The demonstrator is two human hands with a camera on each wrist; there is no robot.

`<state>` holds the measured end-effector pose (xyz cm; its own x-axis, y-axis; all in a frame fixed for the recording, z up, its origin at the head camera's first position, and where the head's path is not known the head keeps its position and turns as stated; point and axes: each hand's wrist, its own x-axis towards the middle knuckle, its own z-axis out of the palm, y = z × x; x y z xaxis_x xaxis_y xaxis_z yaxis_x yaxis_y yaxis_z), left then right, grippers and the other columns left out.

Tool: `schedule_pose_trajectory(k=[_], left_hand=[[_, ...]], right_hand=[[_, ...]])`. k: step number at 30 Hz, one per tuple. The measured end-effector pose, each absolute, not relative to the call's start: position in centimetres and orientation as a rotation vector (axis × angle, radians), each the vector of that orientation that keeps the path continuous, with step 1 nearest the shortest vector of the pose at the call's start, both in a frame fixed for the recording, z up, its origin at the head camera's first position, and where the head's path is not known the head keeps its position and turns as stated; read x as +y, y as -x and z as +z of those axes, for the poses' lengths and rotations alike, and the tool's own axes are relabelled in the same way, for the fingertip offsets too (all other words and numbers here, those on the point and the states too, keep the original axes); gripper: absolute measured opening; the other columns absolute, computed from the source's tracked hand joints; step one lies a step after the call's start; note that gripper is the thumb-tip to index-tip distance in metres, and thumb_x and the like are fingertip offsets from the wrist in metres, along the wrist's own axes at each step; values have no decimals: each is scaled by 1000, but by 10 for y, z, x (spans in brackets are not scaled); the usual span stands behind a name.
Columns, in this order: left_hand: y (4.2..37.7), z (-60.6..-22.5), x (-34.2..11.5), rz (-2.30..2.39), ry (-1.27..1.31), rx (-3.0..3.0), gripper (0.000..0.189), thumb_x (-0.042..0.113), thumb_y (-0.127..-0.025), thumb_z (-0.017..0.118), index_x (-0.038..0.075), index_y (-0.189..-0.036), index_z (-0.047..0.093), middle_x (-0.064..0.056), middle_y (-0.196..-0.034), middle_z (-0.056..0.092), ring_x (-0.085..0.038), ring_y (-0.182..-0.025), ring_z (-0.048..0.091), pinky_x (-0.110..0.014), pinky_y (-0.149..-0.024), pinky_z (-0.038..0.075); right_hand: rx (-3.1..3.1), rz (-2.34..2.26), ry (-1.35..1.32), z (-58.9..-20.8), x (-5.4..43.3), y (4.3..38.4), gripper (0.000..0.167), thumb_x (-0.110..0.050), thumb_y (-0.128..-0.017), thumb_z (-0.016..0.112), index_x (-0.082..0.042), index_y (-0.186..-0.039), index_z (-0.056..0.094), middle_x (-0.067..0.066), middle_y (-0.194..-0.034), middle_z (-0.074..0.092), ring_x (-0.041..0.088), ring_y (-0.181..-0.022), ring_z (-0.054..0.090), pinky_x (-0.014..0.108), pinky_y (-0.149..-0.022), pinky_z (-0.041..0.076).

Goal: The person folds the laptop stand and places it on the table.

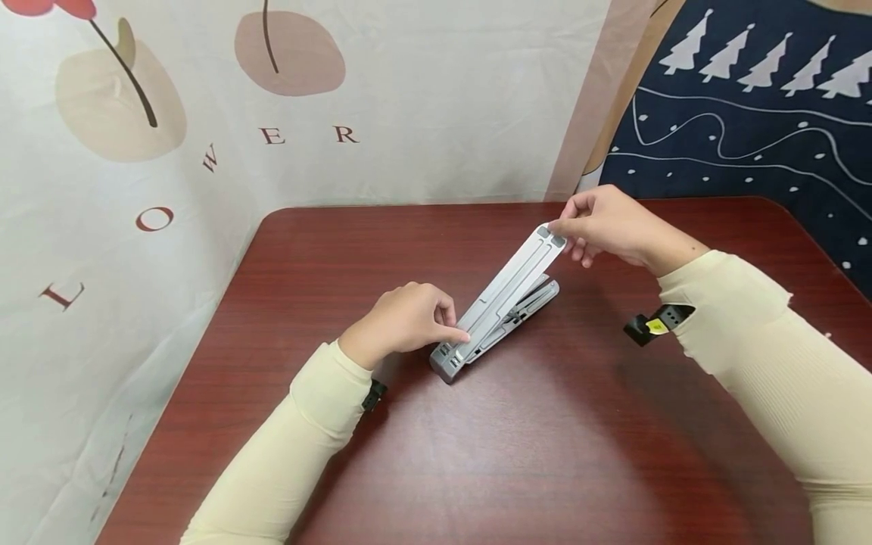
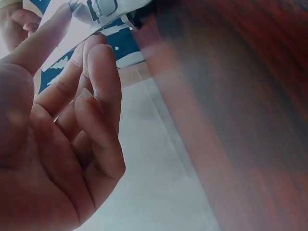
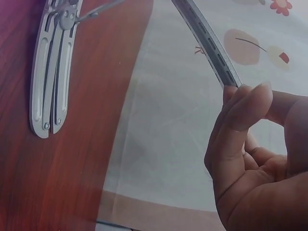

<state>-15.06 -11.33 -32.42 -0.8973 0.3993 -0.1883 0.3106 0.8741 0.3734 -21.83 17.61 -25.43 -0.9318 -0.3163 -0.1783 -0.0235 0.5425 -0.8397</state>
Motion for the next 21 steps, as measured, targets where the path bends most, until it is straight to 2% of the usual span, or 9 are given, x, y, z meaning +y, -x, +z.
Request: schedule_pose_trajectory(k=[6, 11, 16, 21], left_hand=[[152, -325, -114, 487, -550, 2797, 31, 55, -77, 80, 31, -68, 64, 11, -68, 62, -13, -67, 56, -34, -63, 43], [152, -326, -114, 493, -554, 2805, 30, 55, -76, 81, 31, -67, 64, 11, -68, 62, -13, -67, 56, -33, -63, 43], [153, -327, -114, 496, -560, 2802, 30, 55, -76, 80, 31, -68, 65, 12, -68, 62, -12, -67, 56, -33, -64, 43], [153, -328, -114, 501, -560, 2798, 30, 55, -77, 80, 30, -68, 64, 11, -67, 62, -12, -67, 56, -33, -64, 43]], right_hand=[[2466, -1340, 317, -260, 179, 221, 20, -21, -96, 67, -1, -97, 65, 7, -74, 65, 18, -61, 61, 30, -56, 55], [2522, -1331, 304, -266, 187, 225, 25, -30, -98, 63, -5, -98, 68, 6, -75, 66, 18, -66, 64, 30, -58, 55], [2552, -1317, 266, -277, 197, 230, 24, -27, -100, 61, -4, -105, 68, 2, -78, 67, 18, -72, 64, 29, -61, 55], [2569, -1270, 267, -297, 202, 235, 24, -21, -100, 59, -1, -113, 66, 6, -84, 68, 18, -73, 65, 29, -62, 56]])
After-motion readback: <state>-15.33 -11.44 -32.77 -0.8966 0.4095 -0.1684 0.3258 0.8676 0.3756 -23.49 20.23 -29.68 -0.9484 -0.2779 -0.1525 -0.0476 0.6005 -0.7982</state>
